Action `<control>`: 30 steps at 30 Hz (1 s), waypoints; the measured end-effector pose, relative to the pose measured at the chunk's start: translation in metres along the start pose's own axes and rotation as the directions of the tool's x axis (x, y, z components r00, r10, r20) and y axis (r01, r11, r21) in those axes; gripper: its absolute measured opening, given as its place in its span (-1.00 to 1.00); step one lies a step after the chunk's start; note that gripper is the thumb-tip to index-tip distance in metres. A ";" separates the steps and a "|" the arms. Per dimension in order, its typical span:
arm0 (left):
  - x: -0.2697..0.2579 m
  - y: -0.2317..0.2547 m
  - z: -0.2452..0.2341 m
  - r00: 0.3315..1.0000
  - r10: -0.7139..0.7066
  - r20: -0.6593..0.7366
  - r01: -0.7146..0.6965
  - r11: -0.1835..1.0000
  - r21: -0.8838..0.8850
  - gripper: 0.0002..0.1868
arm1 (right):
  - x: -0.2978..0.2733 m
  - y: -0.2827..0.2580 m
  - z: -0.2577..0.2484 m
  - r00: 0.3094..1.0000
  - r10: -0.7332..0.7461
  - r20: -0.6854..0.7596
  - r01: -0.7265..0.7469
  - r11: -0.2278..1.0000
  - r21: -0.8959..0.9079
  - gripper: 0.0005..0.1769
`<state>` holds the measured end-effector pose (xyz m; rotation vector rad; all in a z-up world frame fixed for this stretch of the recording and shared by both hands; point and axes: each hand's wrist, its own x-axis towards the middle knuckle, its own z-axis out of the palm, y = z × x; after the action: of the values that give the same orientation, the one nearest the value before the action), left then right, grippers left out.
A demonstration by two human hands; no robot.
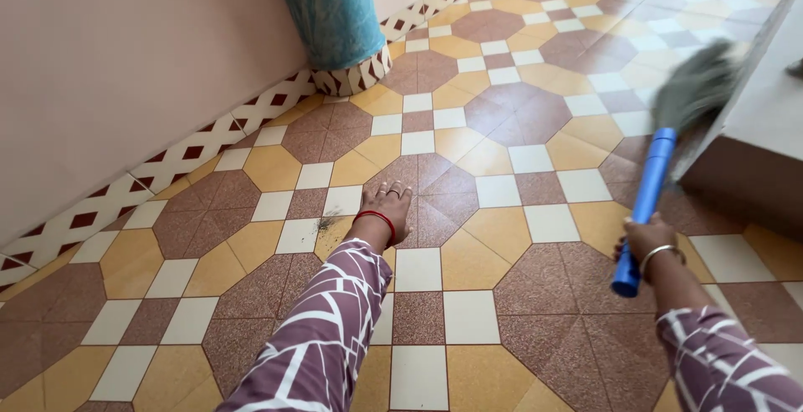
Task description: The person sweeps a tiled floor using a broom with a blue handle. They move the broom back and forth along the wall and around a cylindrical column, gathering debris into a small pile.
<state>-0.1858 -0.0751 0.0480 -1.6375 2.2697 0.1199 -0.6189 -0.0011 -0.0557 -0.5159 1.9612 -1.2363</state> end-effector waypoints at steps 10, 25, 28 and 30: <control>-0.001 0.005 0.016 0.999 0.011 0.045 -0.010 1.000 -0.011 -0.13 | 0.032 -0.076 0.054 0.977 0.037 0.212 0.078 0.857 -0.509 -0.37; -0.012 -0.032 -0.015 0.999 0.003 -0.036 -0.002 1.000 0.010 -0.07 | -0.176 -0.047 0.131 0.807 0.191 0.559 0.262 0.733 -0.628 -0.05; -0.001 -0.032 -0.015 0.995 0.034 -0.091 -0.032 0.999 0.020 -0.09 | -0.206 -0.037 0.108 0.802 0.196 0.565 0.286 0.704 -0.650 -0.09; 0.005 -0.026 -0.014 0.990 0.065 -0.123 -0.062 0.998 0.030 -0.12 | -0.207 -0.035 0.089 0.773 0.198 0.603 0.263 0.765 -0.588 -0.09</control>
<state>-0.1662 -0.0917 0.0630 -1.6017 2.4060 0.0034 -0.4205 0.0696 0.0315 -1.1603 1.7050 -0.2423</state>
